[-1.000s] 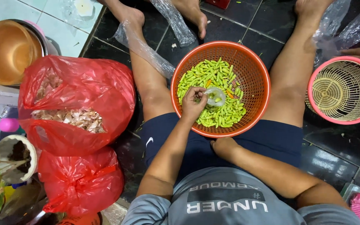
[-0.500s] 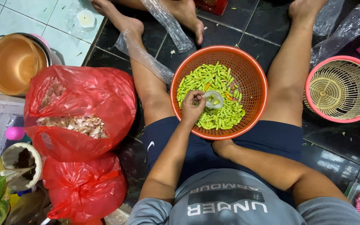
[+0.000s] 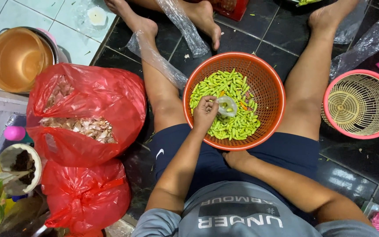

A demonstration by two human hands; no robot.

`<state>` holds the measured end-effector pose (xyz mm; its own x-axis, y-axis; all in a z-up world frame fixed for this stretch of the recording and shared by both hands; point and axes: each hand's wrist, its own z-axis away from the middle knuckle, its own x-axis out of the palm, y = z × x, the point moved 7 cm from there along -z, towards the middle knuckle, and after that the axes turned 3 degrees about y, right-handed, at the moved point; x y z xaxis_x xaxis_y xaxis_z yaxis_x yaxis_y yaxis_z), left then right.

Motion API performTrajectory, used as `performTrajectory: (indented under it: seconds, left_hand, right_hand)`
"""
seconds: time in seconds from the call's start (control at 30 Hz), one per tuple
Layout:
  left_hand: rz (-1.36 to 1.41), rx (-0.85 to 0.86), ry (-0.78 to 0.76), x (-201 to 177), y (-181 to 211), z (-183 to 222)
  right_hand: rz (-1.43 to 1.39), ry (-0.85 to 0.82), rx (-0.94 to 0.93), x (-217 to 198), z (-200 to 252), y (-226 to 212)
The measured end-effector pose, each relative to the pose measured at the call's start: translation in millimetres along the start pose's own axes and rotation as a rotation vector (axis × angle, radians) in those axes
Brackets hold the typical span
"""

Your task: Packaging small green peppers into individual plastic bags from a large basket while sitting on the floor.

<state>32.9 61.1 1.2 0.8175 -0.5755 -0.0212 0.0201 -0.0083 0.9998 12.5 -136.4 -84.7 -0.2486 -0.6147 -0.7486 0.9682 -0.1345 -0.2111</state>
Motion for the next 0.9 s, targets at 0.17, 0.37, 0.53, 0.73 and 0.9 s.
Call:
performTrajectory:
  seconds: [0.17,0.37,0.53,0.73,0.9]
  left_hand:
    - [0.018,0.003,-0.002,6.0,-8.0,0.1]
    - [0.024,0.048,-0.032,7.6,-2.5,0.1]
    - [0.006,0.072,-0.042,9.4,0.4,1.5]
    - [0.029,0.077,-0.035,2.8,-3.6,1.1]
    - [0.062,0.062,-0.018,5.0,-4.2,-1.2]
  right_hand:
    - [-0.125,0.001,0.001,-28.0,54.5,12.7]
    - [-0.366,0.151,0.13,-154.7,129.3,41.2]
    - [-0.354,0.78,0.083,-235.1,142.6,61.8]
    - [-0.342,1.032,-0.029,-251.2,122.7,62.6]
    - [-0.276,0.962,0.13,-231.8,105.3,76.9]
